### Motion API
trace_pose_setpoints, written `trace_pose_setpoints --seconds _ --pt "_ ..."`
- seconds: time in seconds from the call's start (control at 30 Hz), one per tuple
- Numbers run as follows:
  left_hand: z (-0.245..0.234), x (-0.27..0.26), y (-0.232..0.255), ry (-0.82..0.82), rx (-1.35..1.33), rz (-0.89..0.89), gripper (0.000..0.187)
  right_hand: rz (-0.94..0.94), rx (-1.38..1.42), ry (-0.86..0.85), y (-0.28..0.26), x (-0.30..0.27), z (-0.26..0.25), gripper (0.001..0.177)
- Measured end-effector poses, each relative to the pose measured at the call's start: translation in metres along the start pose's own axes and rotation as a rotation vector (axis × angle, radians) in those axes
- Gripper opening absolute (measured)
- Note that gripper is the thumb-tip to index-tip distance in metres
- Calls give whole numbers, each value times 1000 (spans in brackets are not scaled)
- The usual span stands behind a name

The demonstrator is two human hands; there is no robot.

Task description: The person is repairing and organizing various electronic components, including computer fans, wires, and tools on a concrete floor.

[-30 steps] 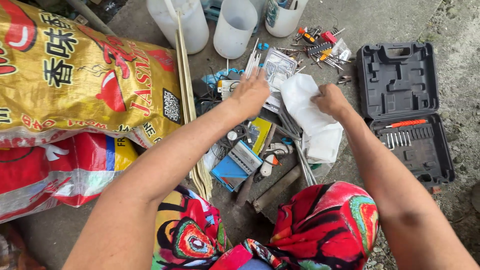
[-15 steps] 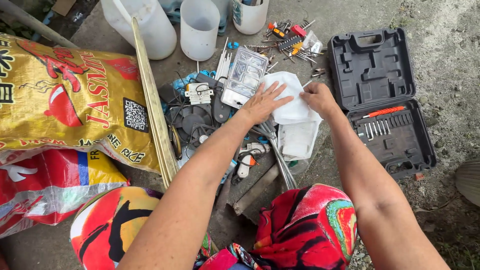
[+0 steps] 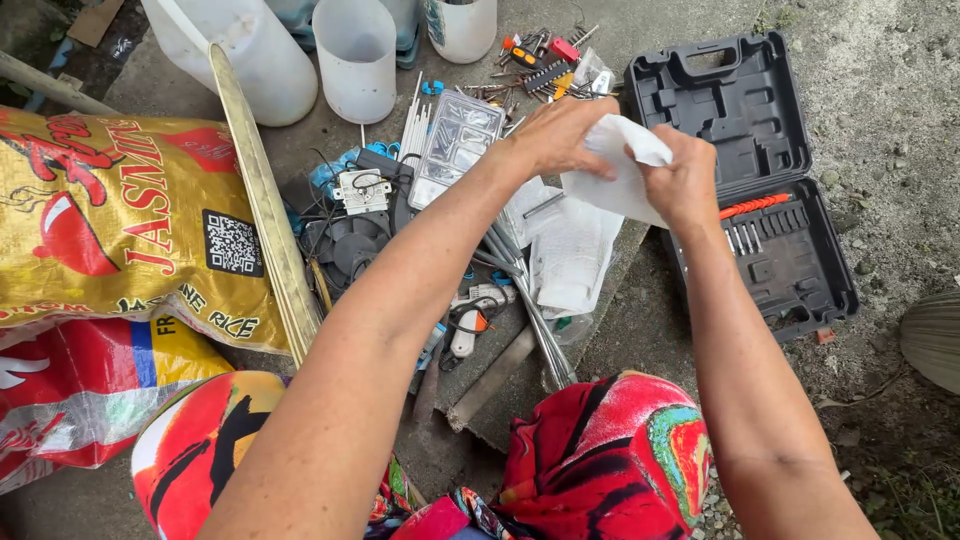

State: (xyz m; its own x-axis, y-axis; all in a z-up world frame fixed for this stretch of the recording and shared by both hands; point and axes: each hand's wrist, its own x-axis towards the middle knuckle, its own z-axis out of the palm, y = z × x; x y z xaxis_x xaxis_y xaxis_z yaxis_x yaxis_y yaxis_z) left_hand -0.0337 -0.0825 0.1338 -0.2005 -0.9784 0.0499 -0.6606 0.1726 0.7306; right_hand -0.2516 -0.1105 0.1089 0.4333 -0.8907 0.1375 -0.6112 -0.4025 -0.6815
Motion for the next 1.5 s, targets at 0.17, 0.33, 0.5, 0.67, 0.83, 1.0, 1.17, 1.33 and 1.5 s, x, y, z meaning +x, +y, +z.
trace_pose_setpoints --seconds 0.17,0.33,0.5,0.67,0.83,1.0,1.17,1.33,1.5 --pt "16 -14 11 54 140 -232 45 62 117 114 7 -26 -12 13" --pt "73 -54 25 256 228 -276 83 414 925 126 89 -52 47 27" --pt "87 -91 72 -207 171 -606 110 783 1217 194 127 -58 68 46" --pt "138 -93 56 -357 312 -663 137 826 1272 304 125 -39 61 46" --pt "134 -95 53 -226 136 -719 113 825 1448 329 158 -22 64 48" --pt "137 -99 2 99 -149 -668 76 737 1436 354 126 -28 29 47" --pt "92 -94 -5 228 -895 -709 56 263 1032 584 106 -47 7 35" --pt "86 -91 9 280 -673 -683 61 348 964 701 113 -63 18 33" --pt "60 -96 59 329 -832 -636 63 507 1229 783 115 -87 27 39"
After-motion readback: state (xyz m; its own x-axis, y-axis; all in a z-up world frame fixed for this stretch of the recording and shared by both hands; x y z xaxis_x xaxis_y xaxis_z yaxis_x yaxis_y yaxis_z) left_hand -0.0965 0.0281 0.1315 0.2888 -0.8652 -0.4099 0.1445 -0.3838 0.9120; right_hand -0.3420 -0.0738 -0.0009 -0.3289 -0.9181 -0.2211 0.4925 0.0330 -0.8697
